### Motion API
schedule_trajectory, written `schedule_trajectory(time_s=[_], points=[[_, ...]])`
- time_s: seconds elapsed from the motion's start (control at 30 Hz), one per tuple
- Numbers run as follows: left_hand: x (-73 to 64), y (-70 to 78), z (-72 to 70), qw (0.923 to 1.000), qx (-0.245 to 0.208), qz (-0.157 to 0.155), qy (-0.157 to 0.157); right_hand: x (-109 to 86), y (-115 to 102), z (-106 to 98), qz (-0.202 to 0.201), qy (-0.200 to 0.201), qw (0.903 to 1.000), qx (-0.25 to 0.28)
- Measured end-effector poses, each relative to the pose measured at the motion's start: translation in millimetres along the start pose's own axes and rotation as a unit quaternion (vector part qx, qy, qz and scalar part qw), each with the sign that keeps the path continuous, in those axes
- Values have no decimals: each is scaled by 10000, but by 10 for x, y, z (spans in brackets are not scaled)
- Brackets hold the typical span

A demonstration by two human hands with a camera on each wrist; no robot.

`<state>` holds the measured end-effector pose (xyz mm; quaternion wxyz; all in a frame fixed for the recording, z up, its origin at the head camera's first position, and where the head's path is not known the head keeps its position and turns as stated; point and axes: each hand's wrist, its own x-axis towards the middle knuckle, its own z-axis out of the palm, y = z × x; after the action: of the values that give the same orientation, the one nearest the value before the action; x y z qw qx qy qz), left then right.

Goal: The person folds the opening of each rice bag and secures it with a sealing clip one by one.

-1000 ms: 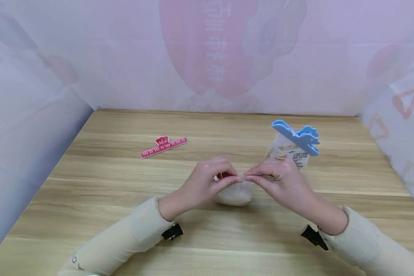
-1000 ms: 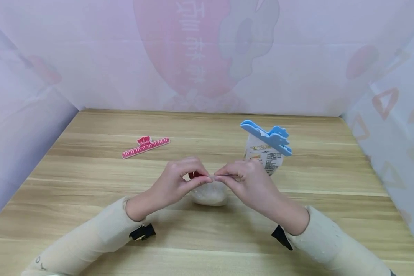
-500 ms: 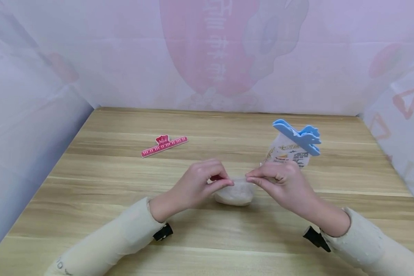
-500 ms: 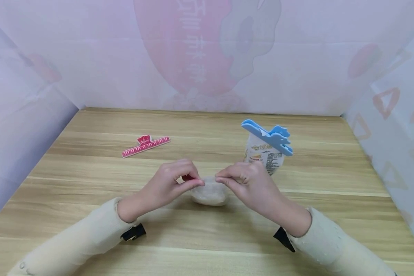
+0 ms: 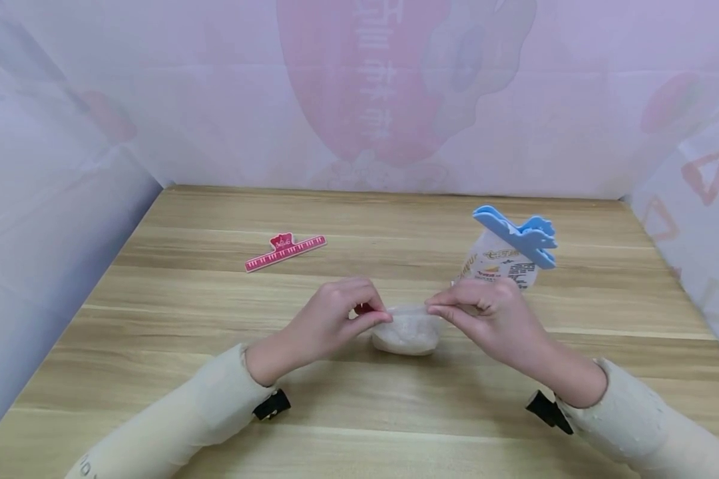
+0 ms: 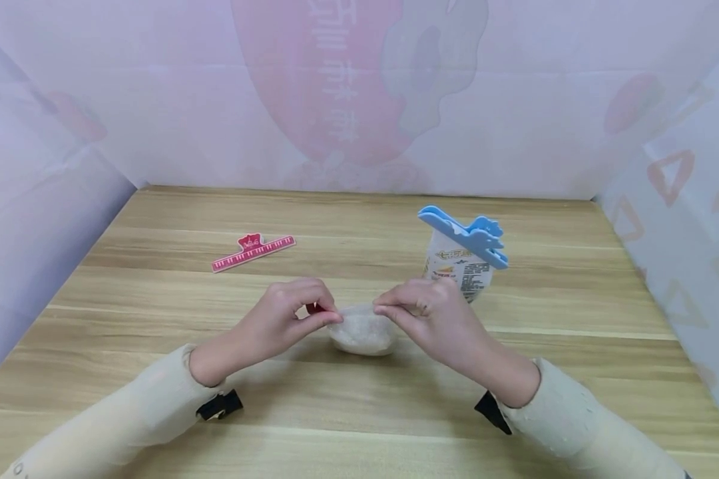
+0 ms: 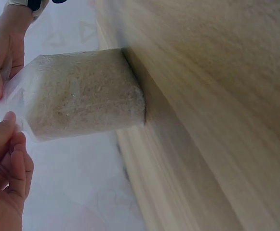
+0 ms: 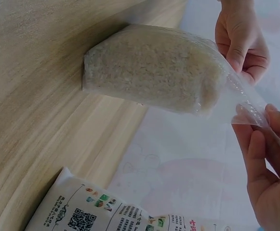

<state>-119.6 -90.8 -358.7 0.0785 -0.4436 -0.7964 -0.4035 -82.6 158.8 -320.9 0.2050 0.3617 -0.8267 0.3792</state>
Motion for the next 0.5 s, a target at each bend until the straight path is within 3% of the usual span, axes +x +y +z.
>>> schedule_trajectory(time_s=[0.27, 0.5], points=[[10, -23, 15, 9998, 163, 70, 90, 23, -4, 2, 862, -616, 9944, 37], [-6, -34, -6, 10000, -7, 49, -24, 18, 5, 38, 788, -528, 9953, 209]])
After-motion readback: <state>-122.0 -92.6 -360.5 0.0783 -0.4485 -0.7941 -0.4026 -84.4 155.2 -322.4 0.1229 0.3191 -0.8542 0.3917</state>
